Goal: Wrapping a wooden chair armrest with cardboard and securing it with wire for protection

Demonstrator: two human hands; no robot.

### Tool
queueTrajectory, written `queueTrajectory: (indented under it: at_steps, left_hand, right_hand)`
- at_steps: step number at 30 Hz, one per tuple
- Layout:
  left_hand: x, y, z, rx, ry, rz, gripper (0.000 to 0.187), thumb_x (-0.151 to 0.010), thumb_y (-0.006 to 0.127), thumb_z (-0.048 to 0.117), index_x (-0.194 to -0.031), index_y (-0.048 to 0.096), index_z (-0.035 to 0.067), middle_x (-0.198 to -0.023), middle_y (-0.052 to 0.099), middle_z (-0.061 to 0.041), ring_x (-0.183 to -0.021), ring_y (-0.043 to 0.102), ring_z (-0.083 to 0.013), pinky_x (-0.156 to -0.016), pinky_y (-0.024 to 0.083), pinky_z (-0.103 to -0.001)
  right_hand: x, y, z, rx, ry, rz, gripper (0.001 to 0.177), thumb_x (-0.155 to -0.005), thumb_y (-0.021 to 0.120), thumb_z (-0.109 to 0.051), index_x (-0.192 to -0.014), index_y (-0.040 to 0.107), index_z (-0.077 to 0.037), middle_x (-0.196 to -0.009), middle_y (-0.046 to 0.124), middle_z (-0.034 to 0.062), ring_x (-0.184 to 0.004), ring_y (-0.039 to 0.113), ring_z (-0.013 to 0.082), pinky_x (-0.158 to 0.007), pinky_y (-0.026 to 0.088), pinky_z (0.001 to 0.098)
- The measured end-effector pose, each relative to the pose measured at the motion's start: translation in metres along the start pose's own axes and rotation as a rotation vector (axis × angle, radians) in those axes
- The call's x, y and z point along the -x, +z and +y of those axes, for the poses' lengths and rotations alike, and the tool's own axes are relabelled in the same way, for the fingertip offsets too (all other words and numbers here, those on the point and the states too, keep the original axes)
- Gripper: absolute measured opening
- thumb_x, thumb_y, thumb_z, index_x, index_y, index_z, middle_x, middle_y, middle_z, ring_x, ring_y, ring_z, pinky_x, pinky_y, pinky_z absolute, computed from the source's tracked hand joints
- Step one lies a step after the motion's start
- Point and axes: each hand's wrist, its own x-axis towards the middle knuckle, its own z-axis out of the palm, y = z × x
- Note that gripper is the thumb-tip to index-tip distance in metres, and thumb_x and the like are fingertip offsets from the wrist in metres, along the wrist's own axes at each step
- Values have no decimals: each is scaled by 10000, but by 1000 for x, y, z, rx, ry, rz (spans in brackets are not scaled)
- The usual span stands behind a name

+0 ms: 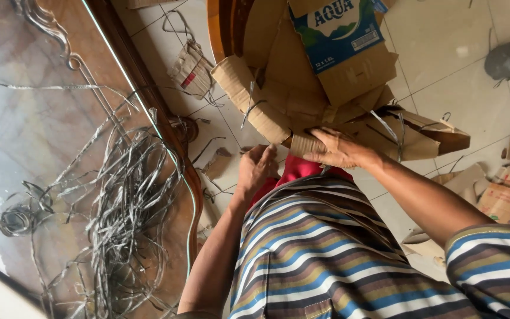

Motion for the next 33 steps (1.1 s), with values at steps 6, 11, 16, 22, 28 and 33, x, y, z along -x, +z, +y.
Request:
queueTrajectory:
  at_steps: [6,11,16,22,28,33]
  left_hand:
    - [2,34,17,155,-118,-141,488,-929,723,561,-1059,762,93,-936,768,-117,-880,741,-208,-842,587,-359]
    - [26,53,52,400,-86,-42,336,-928,756,321,-970,722,-11,-807,725,-130,-777,632,-170,-671,554,-271]
    - [42,67,77,363,49,130,279,-992,669,209,-1047,694,-64,-851,661,-132,-865,581,-196,-752,533,-365]
    - [24,59,27,121,206,151,227,-1014,681,244,-920,720,41,-781,663,-63,-794,583,-162,-716,498,-341]
    - [10,63,-22,-450,329,433,161,-909,727,234,-990,660,111,-959,700,-75,-938,699,-294,-850,546,-404]
    - [15,85,35,-729,941,321,469,-800,672,92,-1251,615,-21,-1253,624,-252,-1241,588,-461,-1087,461,-555]
  right_hand:
    - [-3,-12,-5,54,-131,-38,1046,-883,517,-799,-1555,334,-19,-1527,365,404,-1429,374,559,-1177,337,651]
    - [-6,-28,4,-13,-209,-137,1054,-898,429,-833,-1576,300,-37,-1566,353,347,-1477,330,507,-1210,287,620]
    - [12,-39,10,-54,-234,-196,1069,-907,438,-811,-1603,244,-23,-1607,277,346,-1512,251,487,-1234,222,617]
    - [11,-17,11,7,-347,-54,912,-954,561,-636,-1570,287,-22,-1538,391,326,-1457,363,481,-1189,298,612]
    - [-13,11,26,178,-350,114,810,-919,672,-477,-1518,312,-68,-1439,479,257,-1368,474,442,-1103,403,589]
    - [-38,25,40,91,-335,65,793,-906,658,-508,-1473,318,-69,-1416,484,241,-1367,474,418,-1125,395,560]
